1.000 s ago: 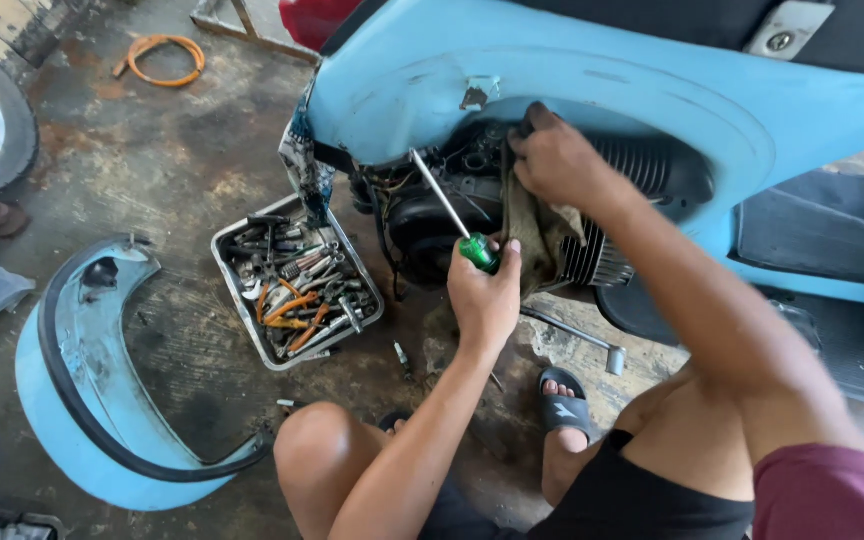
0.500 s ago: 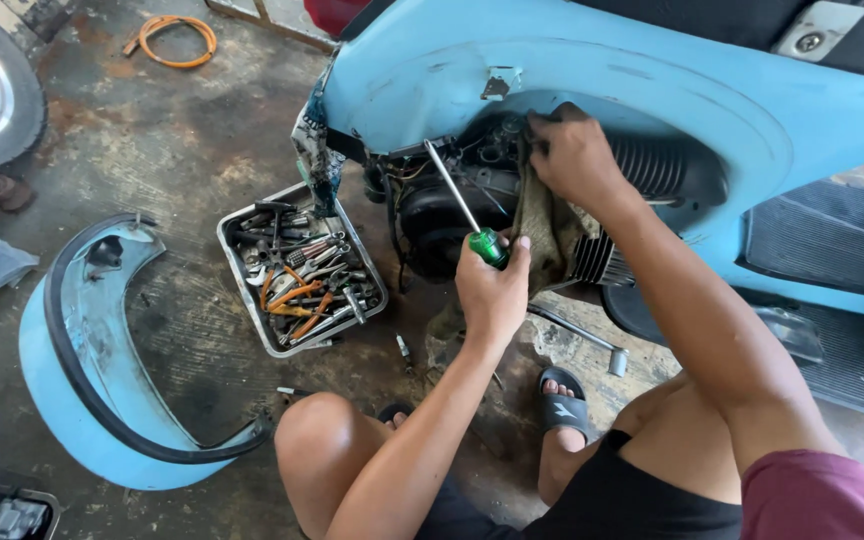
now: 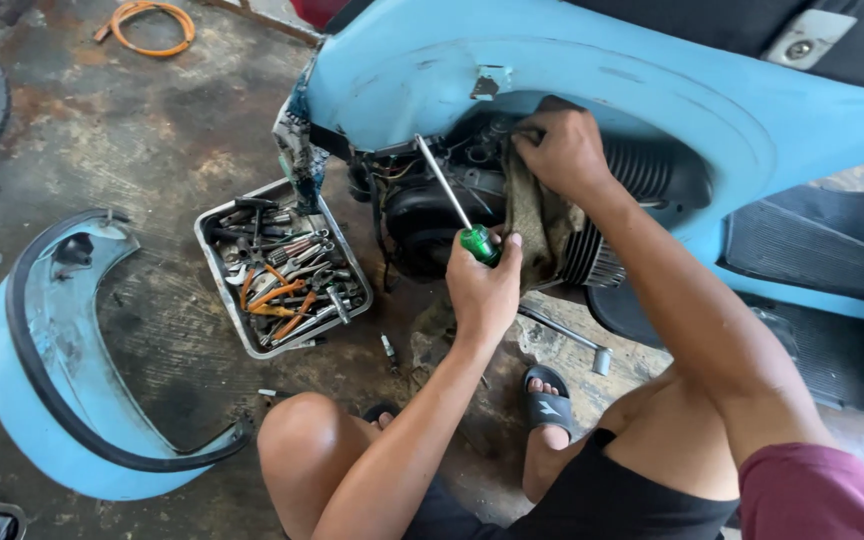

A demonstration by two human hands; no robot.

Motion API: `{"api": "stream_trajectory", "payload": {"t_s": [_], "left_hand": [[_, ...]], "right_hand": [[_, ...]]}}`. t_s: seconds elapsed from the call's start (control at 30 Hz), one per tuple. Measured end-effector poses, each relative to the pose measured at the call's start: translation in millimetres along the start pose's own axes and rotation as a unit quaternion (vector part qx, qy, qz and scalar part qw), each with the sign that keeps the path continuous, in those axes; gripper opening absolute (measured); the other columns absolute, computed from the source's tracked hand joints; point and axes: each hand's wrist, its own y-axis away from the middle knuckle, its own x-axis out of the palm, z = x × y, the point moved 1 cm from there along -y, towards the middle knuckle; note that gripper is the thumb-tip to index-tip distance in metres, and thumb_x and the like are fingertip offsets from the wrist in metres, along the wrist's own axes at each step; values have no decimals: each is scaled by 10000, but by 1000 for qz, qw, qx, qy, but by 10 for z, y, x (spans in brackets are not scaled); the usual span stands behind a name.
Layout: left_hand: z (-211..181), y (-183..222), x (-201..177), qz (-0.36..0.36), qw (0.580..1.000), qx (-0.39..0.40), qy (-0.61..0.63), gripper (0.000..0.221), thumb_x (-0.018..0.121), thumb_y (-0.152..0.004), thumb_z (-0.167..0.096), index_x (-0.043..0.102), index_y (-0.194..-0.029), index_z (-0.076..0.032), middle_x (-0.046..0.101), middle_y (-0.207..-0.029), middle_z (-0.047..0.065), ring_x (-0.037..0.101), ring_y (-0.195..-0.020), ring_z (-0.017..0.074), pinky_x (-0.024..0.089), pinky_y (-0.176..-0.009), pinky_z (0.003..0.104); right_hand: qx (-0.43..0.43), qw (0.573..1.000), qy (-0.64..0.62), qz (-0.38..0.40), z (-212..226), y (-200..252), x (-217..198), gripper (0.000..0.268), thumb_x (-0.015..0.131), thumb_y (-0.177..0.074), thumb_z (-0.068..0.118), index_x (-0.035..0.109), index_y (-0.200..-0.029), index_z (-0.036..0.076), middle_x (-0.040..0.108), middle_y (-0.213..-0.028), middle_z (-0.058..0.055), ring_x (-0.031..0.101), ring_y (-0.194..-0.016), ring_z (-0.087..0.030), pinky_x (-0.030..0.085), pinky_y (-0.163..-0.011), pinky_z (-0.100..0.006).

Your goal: The person sits on the floor beside a blue scooter and uses a screwdriver to unscrew and adjust components on the engine, wiping parts with a rag. They then hold a black plastic engine cover and wipe it thoroughly on both sides with the rag.

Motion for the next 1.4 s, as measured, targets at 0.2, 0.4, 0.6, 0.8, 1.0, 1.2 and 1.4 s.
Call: {"api": "stream_trajectory", "payload": {"t_s": [0.2, 0.4, 0.6, 0.8, 1.0, 1.2, 1.4], "left_hand": [[-19, 34, -17, -3, 1000, 14, 4, 223, 783, -809, -215, 589, -870, -123, 657, -727, 160, 728, -806, 378, 523, -681, 446], [49, -13, -110, -13, 1000, -3, 1, 201, 782, -818, -202, 600, -859, -128, 693, -689, 104, 748, -717, 276, 553, -655, 385], [-16, 30, -138, 26, 997, 66, 14, 190, 735, -884, -176, 587, -905, -60, 638, -748, 44, 566, -614, 175, 514, -629, 325], [18, -26, -143, 23, 998, 54, 7, 200, 732, -881, -197, 584, -892, -63, 633, -741, 46, 566, -612, 184, 513, -632, 333], [-26, 14, -148, 33, 998, 52, 18, 189, 725, -891, -178, 578, -903, -60, 637, -753, 44, 569, -625, 171, 515, -643, 326], [-15, 59, -179, 34, 998, 52, 29, 192, 721, -897, -183, 577, -909, -57, 627, -750, 48, 565, -621, 170, 514, -635, 325], [103, 56, -132, -17, 1000, -7, -12, 225, 791, -818, -242, 606, -871, -127, 679, -708, 127, 746, -777, 331, 541, -685, 429]], "right_hand": [[-66, 994, 78, -27, -7, 110, 75, 164, 751, -866, 290, 830, -970, 191, 712, -841, -109, 714, -807, -340, 608, -675, -451], [82, 996, 29, -9, -200, 49, 234, 249, 775, -819, 360, 816, -966, 163, 750, -829, -115, 732, -814, -387, 609, -711, -519], [53, 997, -25, -59, -97, -43, 110, 211, 758, -825, 155, 737, -905, -39, 740, -841, -187, 646, -662, -427, 538, -636, -486], [35, 995, -60, 71, -95, -69, 40, 362, 815, -807, 180, 673, -1050, -47, 716, -918, -174, 659, -724, -336, 540, -687, -431], [85, 991, -97, 43, -174, -85, 134, 228, 770, -800, 156, 711, -903, -39, 712, -794, -152, 632, -638, -292, 538, -635, -398], [105, 994, -17, -20, 53, 8, 146, 239, 732, -813, 200, 672, -851, -28, 692, -790, -189, 623, -670, -406, 535, -662, -466], [100, 993, 34, 53, -145, -83, 283, 306, 749, -798, 313, 706, -885, 23, 701, -846, -258, 693, -894, -500, 564, -777, -597]]}}
